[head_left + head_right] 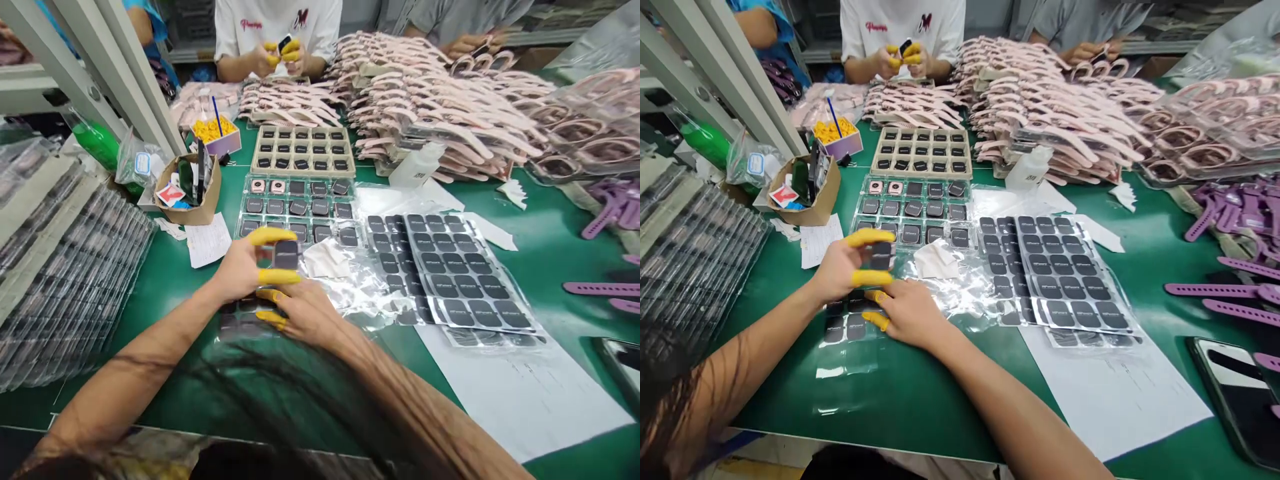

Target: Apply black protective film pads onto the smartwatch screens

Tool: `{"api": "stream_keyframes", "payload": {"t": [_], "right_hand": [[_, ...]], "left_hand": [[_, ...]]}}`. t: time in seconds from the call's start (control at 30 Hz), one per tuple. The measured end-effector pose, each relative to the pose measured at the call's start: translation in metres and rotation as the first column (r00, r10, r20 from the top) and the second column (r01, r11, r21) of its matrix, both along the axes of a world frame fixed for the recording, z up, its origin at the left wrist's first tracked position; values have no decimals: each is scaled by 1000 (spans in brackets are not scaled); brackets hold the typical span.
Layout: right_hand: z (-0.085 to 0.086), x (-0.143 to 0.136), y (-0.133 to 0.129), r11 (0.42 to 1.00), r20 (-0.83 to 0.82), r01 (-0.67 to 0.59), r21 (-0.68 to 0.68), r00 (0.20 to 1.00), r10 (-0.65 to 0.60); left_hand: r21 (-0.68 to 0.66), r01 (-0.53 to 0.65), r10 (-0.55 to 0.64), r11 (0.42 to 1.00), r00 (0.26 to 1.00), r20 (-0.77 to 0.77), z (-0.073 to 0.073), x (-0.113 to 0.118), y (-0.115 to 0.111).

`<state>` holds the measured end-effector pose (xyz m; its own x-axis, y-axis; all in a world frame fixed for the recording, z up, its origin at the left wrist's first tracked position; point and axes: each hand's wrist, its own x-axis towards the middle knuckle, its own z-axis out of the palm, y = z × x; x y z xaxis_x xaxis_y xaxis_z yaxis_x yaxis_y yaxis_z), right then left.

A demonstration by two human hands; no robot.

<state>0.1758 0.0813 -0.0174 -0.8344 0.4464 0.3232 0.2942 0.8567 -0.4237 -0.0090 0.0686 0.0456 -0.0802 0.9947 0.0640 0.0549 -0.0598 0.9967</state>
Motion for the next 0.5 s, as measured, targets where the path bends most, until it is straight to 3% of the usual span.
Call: {"api": "stream_keyframes", "payload": {"t": [0.03,0.1,0.17,0.23,0.3,0.4,0.5], "right_hand": [[1,-2,0,998,35,-10,60,999,8],[4,-3,2,992,67,2,125,998,-10],[5,-3,4,987,72,-2,159,997,-10],[5,-1,5,984,64,-7,180,998,-4],[2,0,5,982,45,-4,187,999,-4],[-3,0,4,983,15,9,182,1000,-12],[-6,-1,5,986,8,-1,165,1000,0]], "left_hand": [[54,51,-40,997,981,-187,3,-1,26],[102,21,29,995,883,-468,6,-3,86],[33,-62,68,998,750,-657,4,-7,146],[-24,-88,44,996,699,-714,2,-15,190],[-66,-83,4,994,648,-762,3,-27,214],[-103,-42,-64,994,548,-834,12,-47,223],[-242,53,-244,969,366,-898,24,-60,227]]}}
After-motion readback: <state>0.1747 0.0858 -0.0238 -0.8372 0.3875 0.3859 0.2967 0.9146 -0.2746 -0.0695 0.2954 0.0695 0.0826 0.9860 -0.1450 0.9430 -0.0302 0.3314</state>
